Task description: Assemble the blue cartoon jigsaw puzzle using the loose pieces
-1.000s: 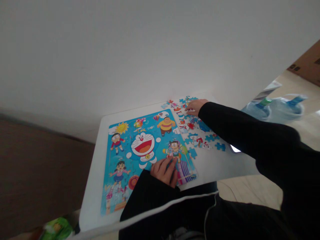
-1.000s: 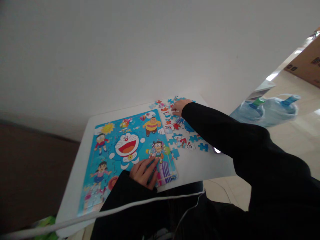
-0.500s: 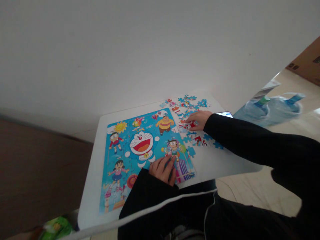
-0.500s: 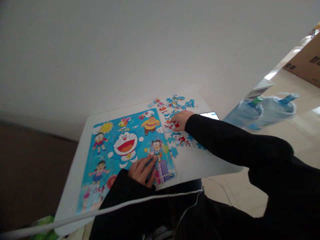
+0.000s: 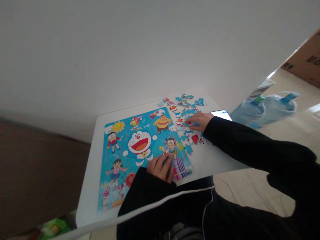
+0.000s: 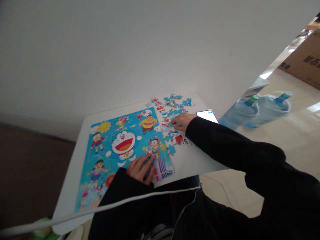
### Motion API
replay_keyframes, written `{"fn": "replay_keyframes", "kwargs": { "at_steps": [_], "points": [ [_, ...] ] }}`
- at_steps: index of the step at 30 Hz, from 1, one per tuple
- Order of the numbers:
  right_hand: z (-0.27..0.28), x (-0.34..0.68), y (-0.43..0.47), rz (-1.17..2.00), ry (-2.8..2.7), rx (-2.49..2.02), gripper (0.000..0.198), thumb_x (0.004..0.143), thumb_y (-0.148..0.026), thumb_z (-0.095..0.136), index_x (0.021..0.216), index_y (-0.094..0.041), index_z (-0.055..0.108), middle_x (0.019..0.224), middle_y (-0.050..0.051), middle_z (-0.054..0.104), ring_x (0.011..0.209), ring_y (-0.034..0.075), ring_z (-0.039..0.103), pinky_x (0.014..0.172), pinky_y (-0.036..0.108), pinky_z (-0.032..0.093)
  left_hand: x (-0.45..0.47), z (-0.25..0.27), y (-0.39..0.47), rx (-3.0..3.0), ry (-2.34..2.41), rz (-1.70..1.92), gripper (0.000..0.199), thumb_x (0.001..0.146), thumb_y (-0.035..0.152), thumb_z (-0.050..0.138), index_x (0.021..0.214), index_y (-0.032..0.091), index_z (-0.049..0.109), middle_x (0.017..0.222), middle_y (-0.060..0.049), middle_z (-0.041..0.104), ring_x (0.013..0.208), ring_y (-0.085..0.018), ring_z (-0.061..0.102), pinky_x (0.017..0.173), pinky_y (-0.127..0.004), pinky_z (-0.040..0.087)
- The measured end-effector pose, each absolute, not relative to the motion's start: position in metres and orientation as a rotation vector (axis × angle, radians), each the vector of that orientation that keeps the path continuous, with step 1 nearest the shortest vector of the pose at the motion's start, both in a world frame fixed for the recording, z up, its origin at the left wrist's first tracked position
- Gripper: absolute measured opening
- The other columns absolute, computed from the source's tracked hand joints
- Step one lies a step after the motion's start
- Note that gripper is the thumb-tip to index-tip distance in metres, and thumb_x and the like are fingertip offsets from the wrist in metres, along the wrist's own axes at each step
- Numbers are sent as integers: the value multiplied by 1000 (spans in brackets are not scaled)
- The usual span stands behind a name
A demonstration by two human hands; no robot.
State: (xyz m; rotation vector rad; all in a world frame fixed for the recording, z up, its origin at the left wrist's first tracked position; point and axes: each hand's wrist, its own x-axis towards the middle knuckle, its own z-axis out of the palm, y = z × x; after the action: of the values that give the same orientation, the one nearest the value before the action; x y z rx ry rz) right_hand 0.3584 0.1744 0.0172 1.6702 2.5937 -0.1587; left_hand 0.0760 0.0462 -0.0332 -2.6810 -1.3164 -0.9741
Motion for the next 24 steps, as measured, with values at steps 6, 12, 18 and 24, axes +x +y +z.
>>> {"fn": "replay_keyframes", "kwargs": {
  "at_steps": [6,12,18,24],
  "points": [
    [33,361,150,-184,2662,1810,35,81,-44,56,109,-27,66,102,6,70,97,23,62,73,31,48,75,-34,47,-2680,-1285,-971,32,87,21,52,116,18,64,112,-9,67,94,-23,60,80,-36,50],
    [30,355,76,-460,2888,1502,24,83,-42,55,94,-26,69,86,3,71,82,19,63,68,29,46,75,-35,48,-2663,-1267,-994,32,86,20,54,116,18,64,112,-8,67,94,-23,60,80,-35,49],
    [30,364,84,-372,2801,1677,34,84,-53,51,100,-28,69,89,4,70,84,20,63,63,28,46,75,-34,48,-2669,-1259,-984,31,86,20,53,115,17,64,111,-9,67,94,-23,59,81,-36,49],
    [35,368,149,-197,2547,1830,33,84,-39,56,109,-21,68,99,8,69,89,21,63,79,32,48,75,-35,49,-2667,-1253,-983,31,88,20,52,116,17,64,111,-9,67,94,-24,59,80,-37,49]
  ]
}}
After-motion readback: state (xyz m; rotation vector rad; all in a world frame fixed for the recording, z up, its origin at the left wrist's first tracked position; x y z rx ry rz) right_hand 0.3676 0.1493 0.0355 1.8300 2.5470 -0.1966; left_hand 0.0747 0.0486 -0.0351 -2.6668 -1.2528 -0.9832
